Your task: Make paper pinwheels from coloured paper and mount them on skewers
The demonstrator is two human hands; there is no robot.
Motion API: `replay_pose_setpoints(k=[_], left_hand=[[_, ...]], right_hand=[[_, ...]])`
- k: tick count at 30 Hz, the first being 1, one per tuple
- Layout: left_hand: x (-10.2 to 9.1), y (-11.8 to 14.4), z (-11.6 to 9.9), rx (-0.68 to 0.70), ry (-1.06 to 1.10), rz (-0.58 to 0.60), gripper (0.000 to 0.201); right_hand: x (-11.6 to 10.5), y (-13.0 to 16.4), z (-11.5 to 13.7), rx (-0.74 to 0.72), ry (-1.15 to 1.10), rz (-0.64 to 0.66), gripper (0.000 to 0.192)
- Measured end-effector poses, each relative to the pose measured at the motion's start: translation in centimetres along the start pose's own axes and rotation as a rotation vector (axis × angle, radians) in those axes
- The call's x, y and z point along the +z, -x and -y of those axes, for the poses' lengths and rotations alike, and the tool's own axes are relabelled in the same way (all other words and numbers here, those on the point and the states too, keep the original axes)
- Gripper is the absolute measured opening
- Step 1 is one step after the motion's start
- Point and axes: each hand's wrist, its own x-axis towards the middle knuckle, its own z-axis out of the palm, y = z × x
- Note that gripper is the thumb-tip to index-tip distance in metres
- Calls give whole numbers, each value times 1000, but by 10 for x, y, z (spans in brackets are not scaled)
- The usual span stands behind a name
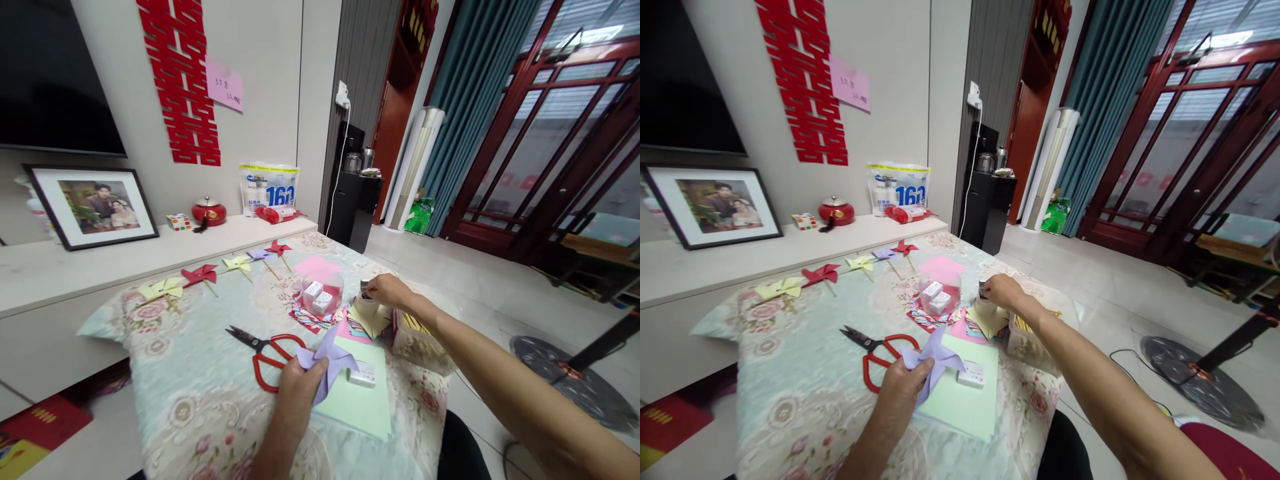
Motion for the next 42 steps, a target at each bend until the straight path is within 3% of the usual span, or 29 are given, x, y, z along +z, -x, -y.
replay_pose_setpoints(k=[8,20,29,42], left_hand=[[2,2,-11,-30,-21,27,26],[-4,-10,5,-41,-35,-33,26],[-3,-3,3,-23,18,-21,25],[-7,-6,10,-30,105,91,27]], right_hand=[[5,-12,7,24,94,125,28],[17,-26,12,110,153,129,30],[21,-28,8,123,138,155,30],[1,-12,-12,70,3,60,29]])
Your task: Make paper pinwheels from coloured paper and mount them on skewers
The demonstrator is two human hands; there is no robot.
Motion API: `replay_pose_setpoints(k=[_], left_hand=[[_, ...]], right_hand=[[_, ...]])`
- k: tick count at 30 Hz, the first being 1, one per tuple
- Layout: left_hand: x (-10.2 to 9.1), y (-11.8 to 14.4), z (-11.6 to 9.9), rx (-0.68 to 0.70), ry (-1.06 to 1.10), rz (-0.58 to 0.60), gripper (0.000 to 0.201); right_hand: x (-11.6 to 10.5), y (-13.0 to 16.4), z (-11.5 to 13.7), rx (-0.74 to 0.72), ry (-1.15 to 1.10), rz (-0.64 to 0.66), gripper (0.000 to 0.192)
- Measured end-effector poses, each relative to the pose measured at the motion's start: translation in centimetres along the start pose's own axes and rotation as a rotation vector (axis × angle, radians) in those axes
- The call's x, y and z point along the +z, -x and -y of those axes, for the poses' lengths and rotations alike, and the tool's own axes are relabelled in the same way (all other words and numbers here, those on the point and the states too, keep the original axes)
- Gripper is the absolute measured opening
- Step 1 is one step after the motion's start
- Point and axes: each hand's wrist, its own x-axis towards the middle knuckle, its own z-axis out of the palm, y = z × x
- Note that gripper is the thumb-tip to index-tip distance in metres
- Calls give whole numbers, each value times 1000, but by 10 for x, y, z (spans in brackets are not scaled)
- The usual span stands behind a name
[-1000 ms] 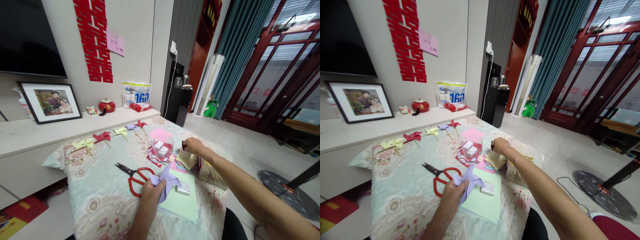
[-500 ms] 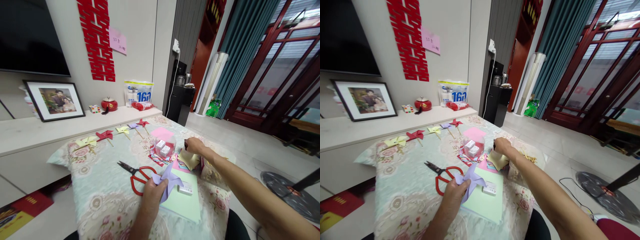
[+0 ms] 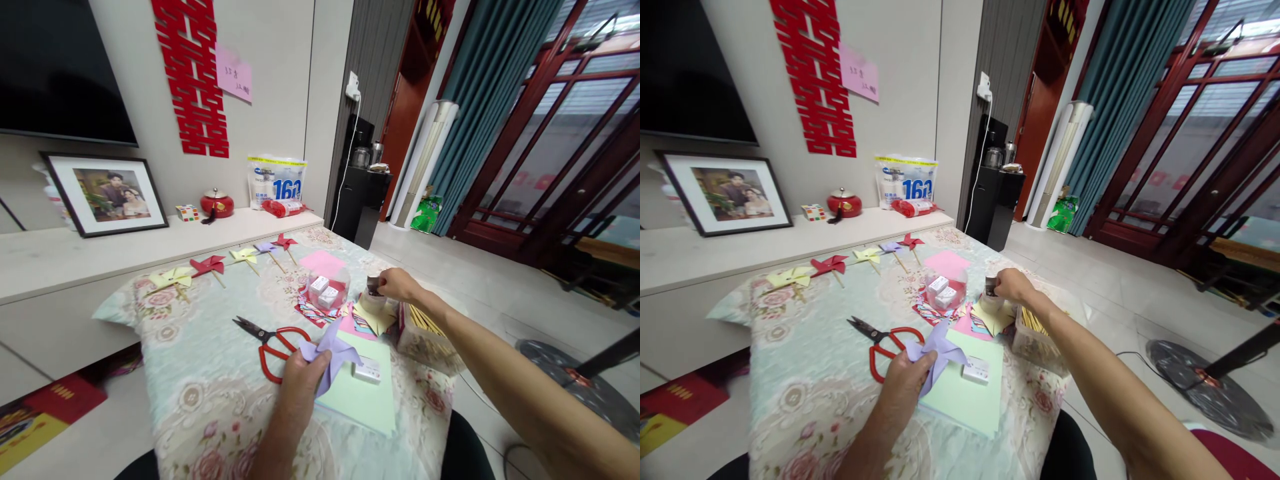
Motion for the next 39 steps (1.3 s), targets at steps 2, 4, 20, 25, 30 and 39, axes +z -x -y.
replay_pose_setpoints(k=[2,4,20,25,30,39], left_hand=[[3,2,-5,-5,35,-16,25],[6,5,-12,-11,78,-50,24],[15,14,-34,13,218,-183,27],[14,14,-33,5,216,-181,26],[13,14,-32,3,213,-178,32],[14,15,-31,6,161,-189,30]], right_hand=[[-8,6,0,-38,-35,-33,25],[-15,19,5,-95,-73,-65,18],[82,163,94,-516,-162,126,11],[94,181,88,-535,-280,161,15],[101,195,73,-477,-608,0,21],[126,208,83,-434,-591,-143,20]])
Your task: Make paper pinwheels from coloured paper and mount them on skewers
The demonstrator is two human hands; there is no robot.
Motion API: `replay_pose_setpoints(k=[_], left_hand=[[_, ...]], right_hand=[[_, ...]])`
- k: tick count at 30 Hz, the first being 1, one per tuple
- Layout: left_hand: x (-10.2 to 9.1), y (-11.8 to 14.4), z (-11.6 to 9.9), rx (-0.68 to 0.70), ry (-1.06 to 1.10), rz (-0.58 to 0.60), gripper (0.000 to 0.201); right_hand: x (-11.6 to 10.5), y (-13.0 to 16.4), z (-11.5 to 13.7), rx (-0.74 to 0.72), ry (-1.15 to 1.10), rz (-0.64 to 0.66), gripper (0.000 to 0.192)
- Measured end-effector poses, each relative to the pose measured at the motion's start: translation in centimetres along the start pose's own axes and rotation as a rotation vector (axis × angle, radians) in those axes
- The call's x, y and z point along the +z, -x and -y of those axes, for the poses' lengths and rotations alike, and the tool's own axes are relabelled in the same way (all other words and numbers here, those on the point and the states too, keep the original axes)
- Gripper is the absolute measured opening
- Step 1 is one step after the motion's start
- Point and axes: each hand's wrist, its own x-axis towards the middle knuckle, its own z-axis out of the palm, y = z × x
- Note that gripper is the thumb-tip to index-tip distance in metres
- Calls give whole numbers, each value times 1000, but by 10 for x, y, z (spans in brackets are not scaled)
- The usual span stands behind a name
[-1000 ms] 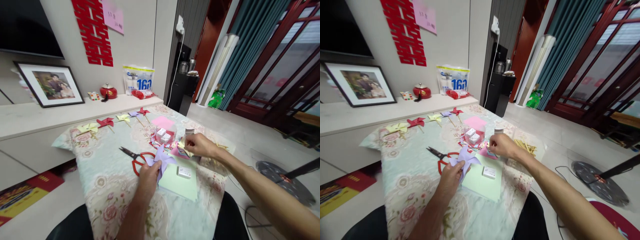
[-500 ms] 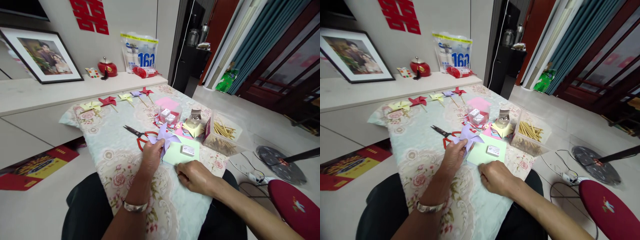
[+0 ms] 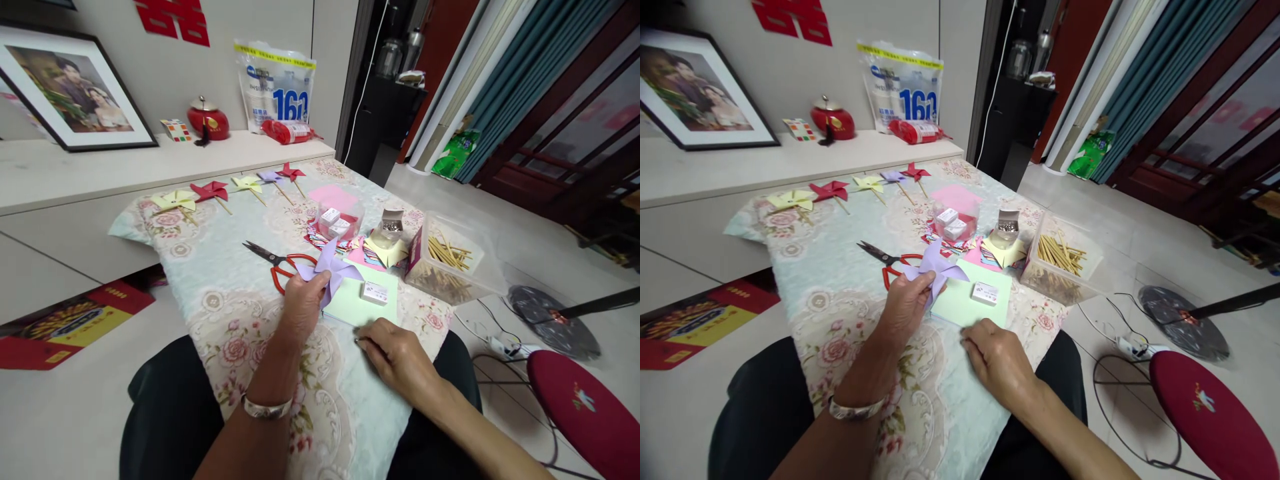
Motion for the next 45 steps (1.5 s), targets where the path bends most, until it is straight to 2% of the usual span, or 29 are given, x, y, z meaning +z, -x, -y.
replay_pose_setpoints(k=[4,9,13,20,24,29,36,45], left_hand=[[-3,-2,4,10,-51,-2,25],[-7,-3,10,36,-119,21,19],[-11,-5,14,45,-169,25,20],[-13,-6,17,40,-200,30,21],[-12,-4,15,35,-204,27,22],[-12,-4,15,30,-171,48,19],[-12,-6,12,33,-141,59,20],[-18,-9,17,35,-157,45,20]], right_hand=[[13,-5,7,14,195,70,21],[18,-8,10,15,465,161,21],[19,-4,8,-2,504,157,20],[21,1,8,13,463,103,24],[18,1,11,19,277,130,23],[11,-1,18,96,53,157,15],[6,-10,31,82,-95,151,15],[5,-19,28,103,-211,176,13]])
